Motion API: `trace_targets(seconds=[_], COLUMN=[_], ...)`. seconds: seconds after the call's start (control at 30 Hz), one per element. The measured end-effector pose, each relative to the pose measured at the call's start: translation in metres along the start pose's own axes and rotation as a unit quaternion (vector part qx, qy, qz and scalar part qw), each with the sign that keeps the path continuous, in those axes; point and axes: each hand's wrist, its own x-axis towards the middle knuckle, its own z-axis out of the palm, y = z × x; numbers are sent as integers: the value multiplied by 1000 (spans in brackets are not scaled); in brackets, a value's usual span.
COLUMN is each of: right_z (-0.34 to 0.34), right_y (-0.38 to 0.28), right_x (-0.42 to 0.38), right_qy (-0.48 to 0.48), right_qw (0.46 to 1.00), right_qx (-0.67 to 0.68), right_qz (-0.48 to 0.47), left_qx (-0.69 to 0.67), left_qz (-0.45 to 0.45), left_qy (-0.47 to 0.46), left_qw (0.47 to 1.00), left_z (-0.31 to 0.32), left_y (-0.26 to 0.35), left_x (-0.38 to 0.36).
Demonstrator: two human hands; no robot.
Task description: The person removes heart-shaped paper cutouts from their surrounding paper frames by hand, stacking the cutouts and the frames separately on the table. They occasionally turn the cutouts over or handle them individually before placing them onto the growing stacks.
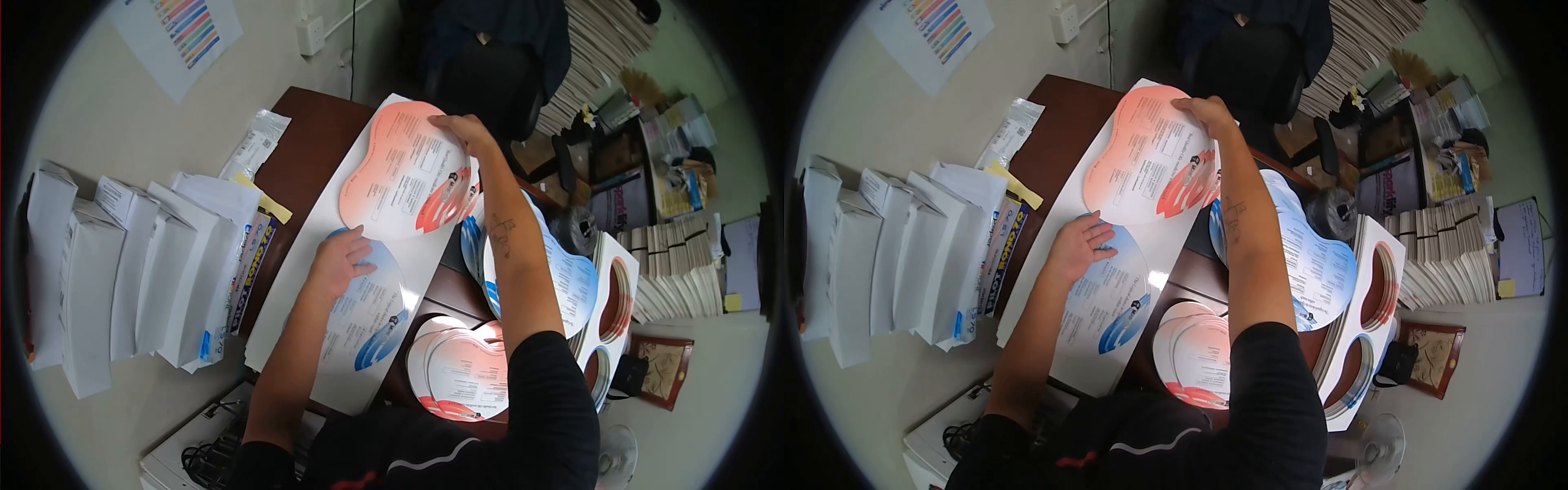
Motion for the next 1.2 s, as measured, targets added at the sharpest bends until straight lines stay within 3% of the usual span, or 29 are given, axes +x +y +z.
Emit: trace_targets(seconds=[0.1,0.23,0.3,0.4,0.6,0.7,0.83,1.03,1.17,1.2], right_z=[-13,-11,-10,-17,-38,-39,-57,-105,-132,-141], right_y=[-20,-43,-55,-61,27,83,113,152,183,197], right_x=[-4,-22,-53,-123,-228,-275,-340,-400,-437,-440], right_qy=[-118,-156,-123,-88,-95,-92,-48,-7,-3,-15], right_qw=[989,974,971,952,895,850,838,840,852,864], right_qx=[-74,-80,-59,-26,354,453,478,490,486,473], right_qz=[-49,-144,-194,-292,-255,-254,-260,-233,-197,-171], left_qx=[-12,-7,-17,-23,-92,-44,-94,-75,-229,-184], left_qz=[-8,-7,-7,64,273,287,238,239,182,203], left_qy=[-4,-1,-1,51,-103,-154,-137,-143,-246,-236], left_qw=[1000,1000,1000,996,952,944,957,958,924,932], left_z=[-6,-5,-7,7,38,51,69,107,124,127], left_y=[-2,-3,-3,-5,-24,-31,-56,-107,-137,-146], left_x=[6,7,7,-16,-86,-128,-157,-199,-227,-232])
